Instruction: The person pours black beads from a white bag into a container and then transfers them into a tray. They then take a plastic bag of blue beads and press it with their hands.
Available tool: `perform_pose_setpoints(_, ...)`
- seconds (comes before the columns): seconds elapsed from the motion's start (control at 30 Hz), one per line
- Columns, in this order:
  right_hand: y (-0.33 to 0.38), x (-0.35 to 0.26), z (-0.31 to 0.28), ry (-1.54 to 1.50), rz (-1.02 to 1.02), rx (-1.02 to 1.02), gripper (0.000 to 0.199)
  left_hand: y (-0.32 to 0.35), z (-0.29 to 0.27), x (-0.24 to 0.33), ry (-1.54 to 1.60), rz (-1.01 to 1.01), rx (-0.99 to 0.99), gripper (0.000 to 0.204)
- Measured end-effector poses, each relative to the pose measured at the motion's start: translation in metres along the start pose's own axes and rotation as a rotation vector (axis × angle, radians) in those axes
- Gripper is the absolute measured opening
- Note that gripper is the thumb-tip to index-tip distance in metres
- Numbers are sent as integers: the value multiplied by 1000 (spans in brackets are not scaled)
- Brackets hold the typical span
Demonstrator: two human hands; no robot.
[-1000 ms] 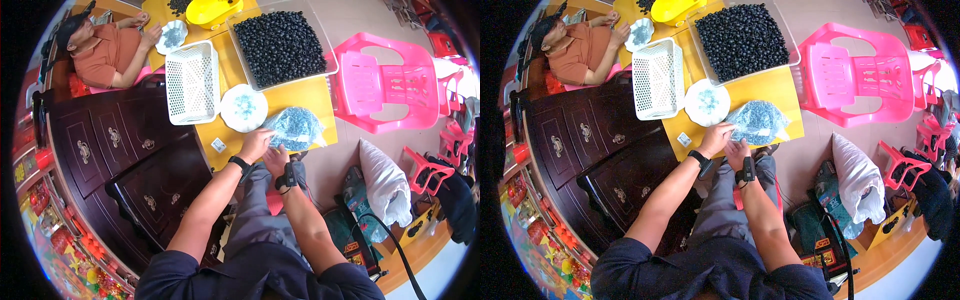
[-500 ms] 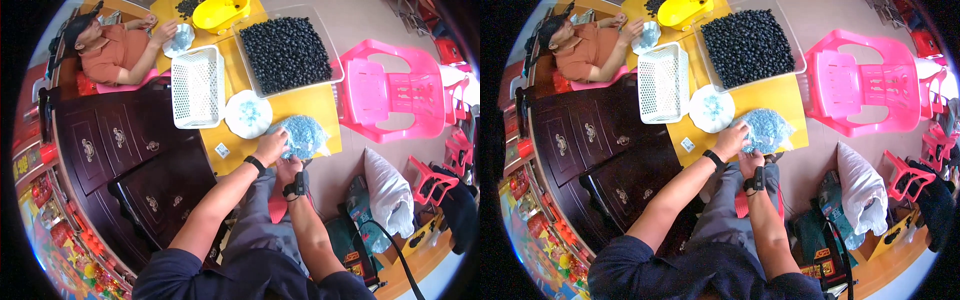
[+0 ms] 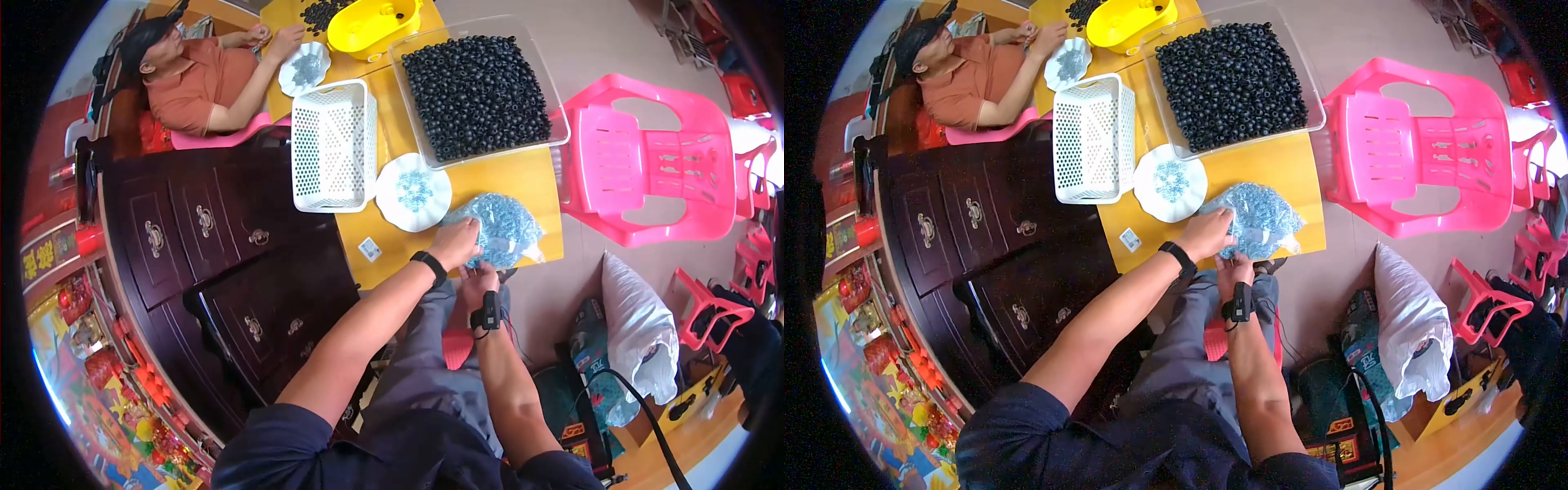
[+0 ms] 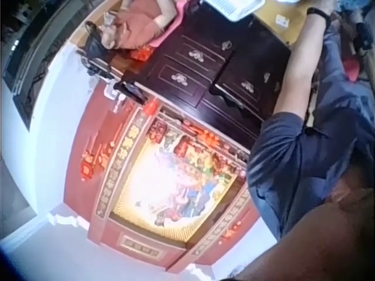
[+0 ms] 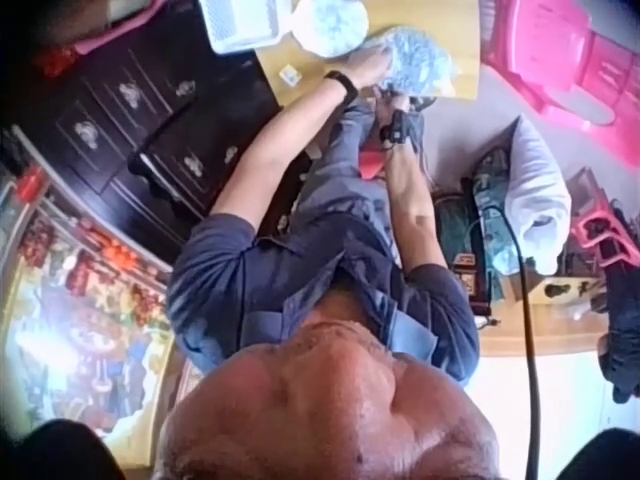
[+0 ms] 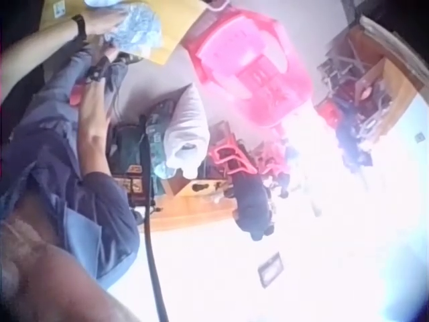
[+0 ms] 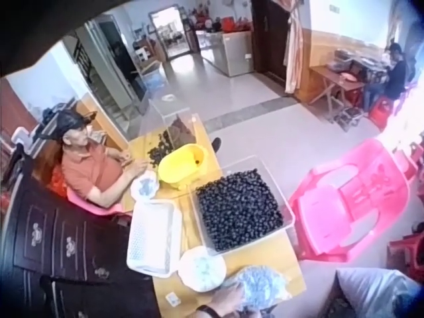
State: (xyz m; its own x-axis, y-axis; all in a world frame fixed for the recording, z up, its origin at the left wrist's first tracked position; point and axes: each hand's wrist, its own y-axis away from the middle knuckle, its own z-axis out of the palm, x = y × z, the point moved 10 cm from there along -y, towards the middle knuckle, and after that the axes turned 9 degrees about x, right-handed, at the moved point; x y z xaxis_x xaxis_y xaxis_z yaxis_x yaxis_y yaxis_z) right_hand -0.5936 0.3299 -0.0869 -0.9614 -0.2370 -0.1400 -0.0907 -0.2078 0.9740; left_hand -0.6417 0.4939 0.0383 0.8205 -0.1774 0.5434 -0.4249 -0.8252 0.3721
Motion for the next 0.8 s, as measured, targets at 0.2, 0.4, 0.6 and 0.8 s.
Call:
perform_pose_setpoints(0.2, 25, -6, 28, -15, 97, -203, 30, -17, 28, -18, 40, 13, -76, 43)
perform_pose_setpoints(0.4, 49, -25, 52, 61, 99, -339, 40, -20, 36, -12, 100, 92, -66, 45)
perform_pose_setpoints(0.6, 49, -28, 59, 179, 84, -344, 57, -15, 46, -10, 99, 60, -184, 48)
perform_pose_setpoints(0.8, 53, -27, 62, 180, 117, -314, 69, -10, 51, -8, 257, -77, -350, 46)
